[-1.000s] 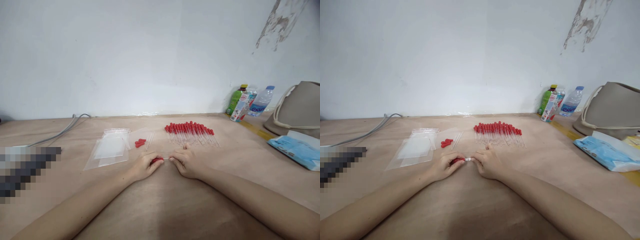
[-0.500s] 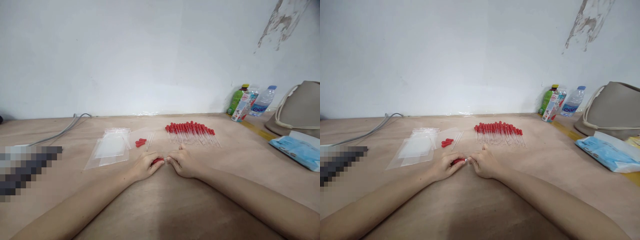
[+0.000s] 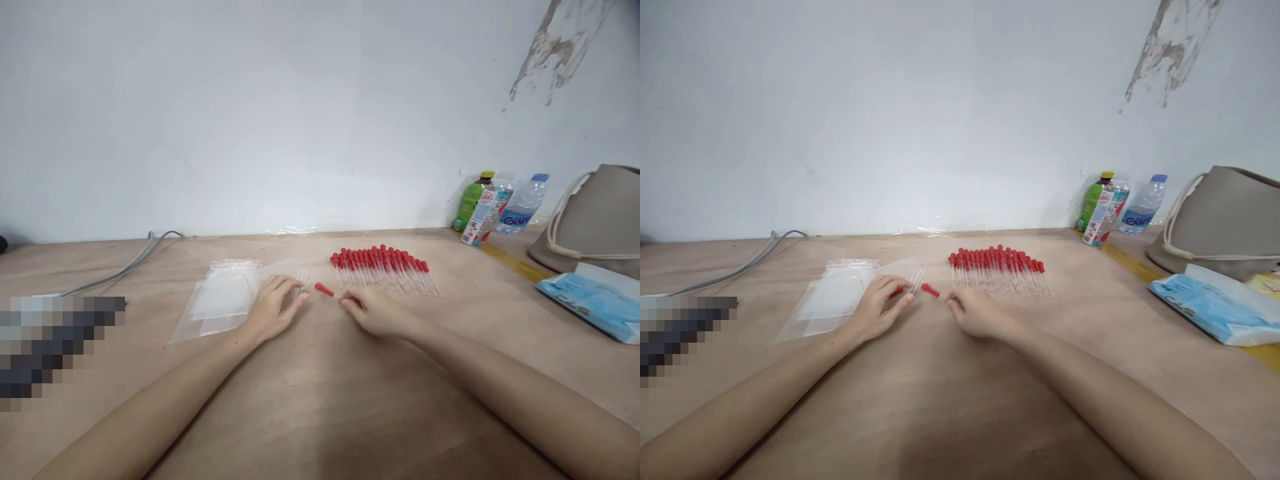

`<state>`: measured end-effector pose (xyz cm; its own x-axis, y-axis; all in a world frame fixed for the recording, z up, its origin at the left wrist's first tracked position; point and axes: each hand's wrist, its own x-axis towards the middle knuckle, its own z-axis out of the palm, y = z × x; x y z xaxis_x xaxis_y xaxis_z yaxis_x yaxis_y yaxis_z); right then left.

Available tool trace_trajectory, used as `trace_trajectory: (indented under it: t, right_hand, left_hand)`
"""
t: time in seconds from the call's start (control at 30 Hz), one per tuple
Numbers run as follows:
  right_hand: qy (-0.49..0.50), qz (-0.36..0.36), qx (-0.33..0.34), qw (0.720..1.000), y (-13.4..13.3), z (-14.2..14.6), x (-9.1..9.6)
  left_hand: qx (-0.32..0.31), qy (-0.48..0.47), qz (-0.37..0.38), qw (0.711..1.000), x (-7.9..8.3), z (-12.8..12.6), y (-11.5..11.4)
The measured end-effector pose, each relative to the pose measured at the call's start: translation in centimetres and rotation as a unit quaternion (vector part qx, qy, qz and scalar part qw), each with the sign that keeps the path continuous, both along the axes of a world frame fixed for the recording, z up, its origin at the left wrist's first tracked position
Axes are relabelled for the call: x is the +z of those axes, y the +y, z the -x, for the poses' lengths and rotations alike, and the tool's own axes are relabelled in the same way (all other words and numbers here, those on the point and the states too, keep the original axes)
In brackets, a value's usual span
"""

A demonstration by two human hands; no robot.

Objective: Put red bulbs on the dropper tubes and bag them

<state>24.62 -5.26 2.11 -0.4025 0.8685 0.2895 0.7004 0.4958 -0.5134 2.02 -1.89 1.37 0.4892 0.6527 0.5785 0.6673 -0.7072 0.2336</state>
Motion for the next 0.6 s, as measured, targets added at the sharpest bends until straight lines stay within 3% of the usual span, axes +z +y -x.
trace_trajectory:
  t: [0.13, 0.3, 0.4, 0.6]
  right_hand:
    - [0.067, 0.074, -0.119, 0.988, 3.0, -0.9, 0.7]
    - [-0.048, 0.0, -0.29, 0.956, 6.5, 0.0, 0.7]
    - [-0.1, -0.016, -0.329, 0.939, 8.2, 0.9, 0.0]
    - [-0.129, -0.023, -0.339, 0.932, 9.3, 1.4, -1.1]
  left_hand:
    - [0.107, 0.018, -0.035, 0.993, -0.9, 1.2, 1.7]
    - [0.103, 0.034, -0.019, 0.994, -2.2, 1.8, 2.7]
    - [0.097, 0.029, 0.007, 0.995, -2.5, 1.9, 2.9]
    - [0.083, 0.028, 0.049, 0.995, -2.4, 2.0, 3.0]
